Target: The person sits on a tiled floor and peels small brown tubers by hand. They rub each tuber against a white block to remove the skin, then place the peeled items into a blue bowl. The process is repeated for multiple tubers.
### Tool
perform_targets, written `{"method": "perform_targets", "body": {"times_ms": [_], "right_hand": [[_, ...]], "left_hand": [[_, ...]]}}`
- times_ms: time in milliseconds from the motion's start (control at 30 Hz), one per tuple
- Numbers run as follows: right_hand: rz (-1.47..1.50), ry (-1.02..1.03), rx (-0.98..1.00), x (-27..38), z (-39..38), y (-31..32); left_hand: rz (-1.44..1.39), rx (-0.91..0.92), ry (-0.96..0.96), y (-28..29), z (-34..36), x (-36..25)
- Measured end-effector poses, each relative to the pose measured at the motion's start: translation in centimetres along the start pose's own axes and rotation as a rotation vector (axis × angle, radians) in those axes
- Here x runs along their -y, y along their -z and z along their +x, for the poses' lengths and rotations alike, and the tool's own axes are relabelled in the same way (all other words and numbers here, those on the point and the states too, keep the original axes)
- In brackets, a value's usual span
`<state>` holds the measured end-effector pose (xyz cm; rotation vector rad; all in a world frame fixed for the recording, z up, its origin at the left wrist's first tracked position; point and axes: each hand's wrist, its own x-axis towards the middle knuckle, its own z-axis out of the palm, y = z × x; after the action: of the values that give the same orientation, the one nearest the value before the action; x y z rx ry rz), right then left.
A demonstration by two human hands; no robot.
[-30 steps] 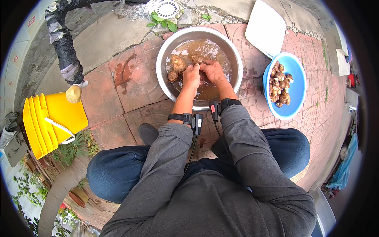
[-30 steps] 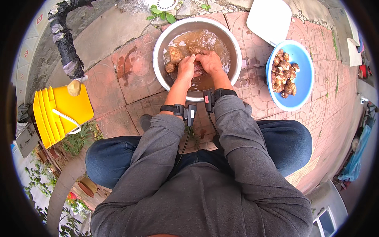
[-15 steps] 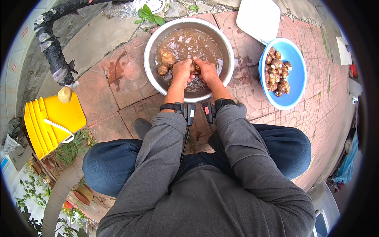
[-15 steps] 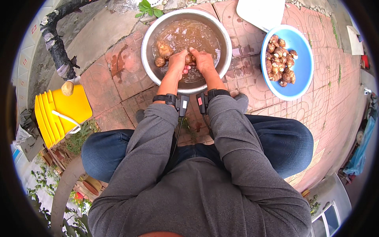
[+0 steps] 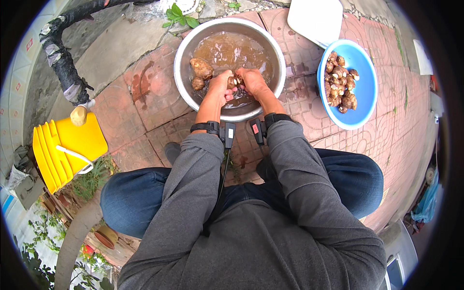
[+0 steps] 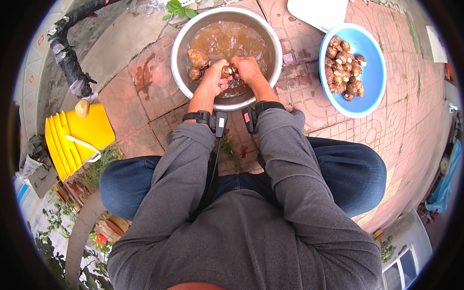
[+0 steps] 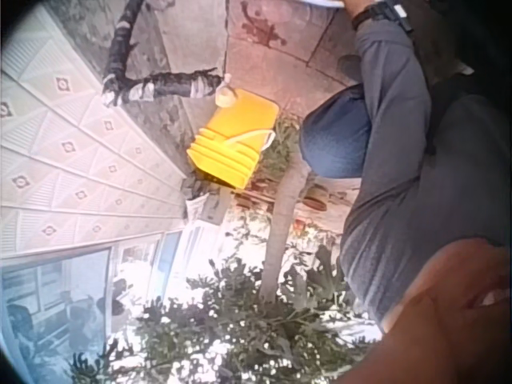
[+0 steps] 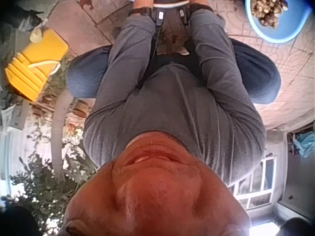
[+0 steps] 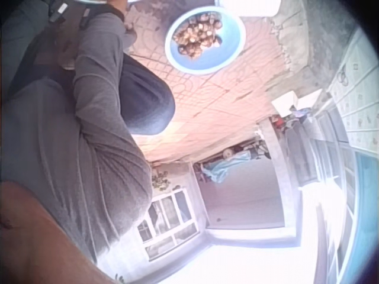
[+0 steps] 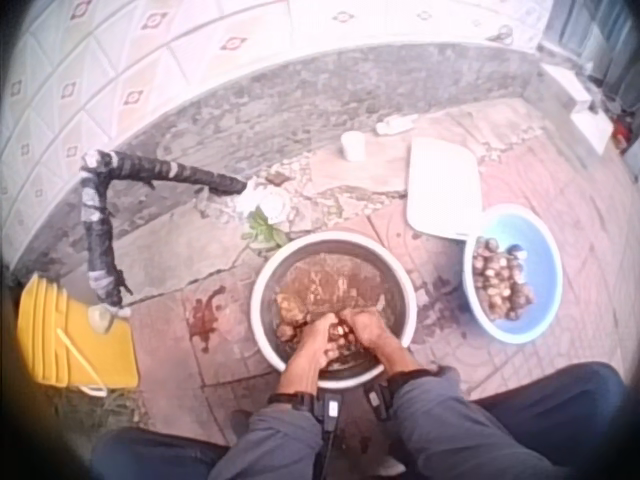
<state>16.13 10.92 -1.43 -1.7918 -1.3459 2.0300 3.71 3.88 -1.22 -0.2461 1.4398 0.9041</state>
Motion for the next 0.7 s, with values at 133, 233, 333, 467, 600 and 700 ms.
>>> {"method": "perform_targets", "body": {"times_ms": [133, 233, 333, 467, 600, 700], "right_hand": [[0.094, -0.123, -0.065, 0.1, -0.1, -0.2], [0.048, 0.097, -0.206, -0.3, 0.4, -0.2], [-0.549, 0.210, -0.349, -1.0, 1.0, -0.1], [-0.633, 0.108, -0.253, -1.8, 1.9, -1.2], [-0.394, 0.063, -0.207, -1.5, 2.2, -0.9], [0.391, -0.362, 0.109, -0.4, 1.8, 0.0]], "left_hand": [[0.129, -0.069, -0.143, 0.4, 0.7, 0.1], [0.559, -0.311, -0.366, 0.2, 0.7, 0.3], [0.851, -0.494, -0.506, -0.2, -0.4, 0.8], [0.914, -0.410, -0.400, -0.1, -2.1, -0.3], [1.032, -0.321, -0.400, 0.2, -3.3, -1.6], [1.111, -0.366, -0.482, -0.1, -3.4, -1.8]]}}
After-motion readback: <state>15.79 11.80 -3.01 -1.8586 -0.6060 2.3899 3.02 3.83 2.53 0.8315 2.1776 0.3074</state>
